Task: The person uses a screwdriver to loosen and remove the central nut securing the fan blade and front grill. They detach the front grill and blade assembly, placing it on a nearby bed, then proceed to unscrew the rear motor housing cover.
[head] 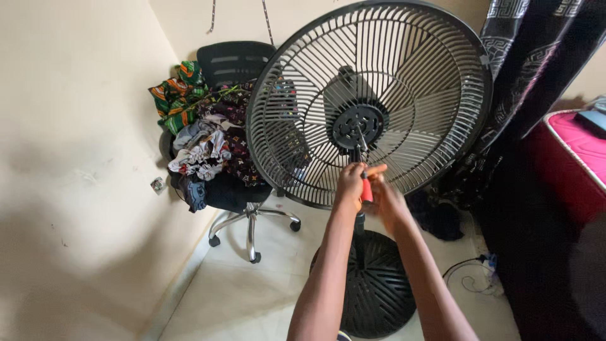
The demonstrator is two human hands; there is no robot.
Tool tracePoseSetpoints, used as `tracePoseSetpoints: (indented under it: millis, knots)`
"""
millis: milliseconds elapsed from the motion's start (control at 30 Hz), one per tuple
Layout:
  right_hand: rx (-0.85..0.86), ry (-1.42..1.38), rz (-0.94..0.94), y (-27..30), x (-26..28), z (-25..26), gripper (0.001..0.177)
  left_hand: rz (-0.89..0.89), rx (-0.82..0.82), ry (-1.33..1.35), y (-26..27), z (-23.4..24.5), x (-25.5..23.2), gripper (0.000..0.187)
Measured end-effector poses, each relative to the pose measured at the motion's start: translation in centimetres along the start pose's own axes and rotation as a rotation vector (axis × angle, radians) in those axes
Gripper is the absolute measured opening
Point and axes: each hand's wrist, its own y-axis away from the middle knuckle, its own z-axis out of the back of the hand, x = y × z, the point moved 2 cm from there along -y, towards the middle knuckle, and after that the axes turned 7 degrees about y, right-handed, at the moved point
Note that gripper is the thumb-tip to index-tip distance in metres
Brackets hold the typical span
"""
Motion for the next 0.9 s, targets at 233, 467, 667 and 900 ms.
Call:
tracePoseSetpoints:
  millis: [233,467,667,900]
  knots:
    - [0.104,0.071,-0.013,4.8,-1.0,-0.5,0.048,-0.082,0.006,-0.282,0.9,-0.3,-0.8,0.028]
    - [0.004,0.32,0.133,4.1,1.3,-2.5,0.036,-0.063,0.041,-0.473,0.8,0.5,-4.0,0.029]
    - [-0.263,0.455,0.27,5.8,3.6,-2.0,0.037,-0.096,0.167,-0.27,3.9,1.6,-2.4,0.034]
    - [-0.486,1.101,0.686,6.6,2.8,-4.0,0.032,-0.085,0.083,-0.167,3.8,1.7,0.4,0.027]
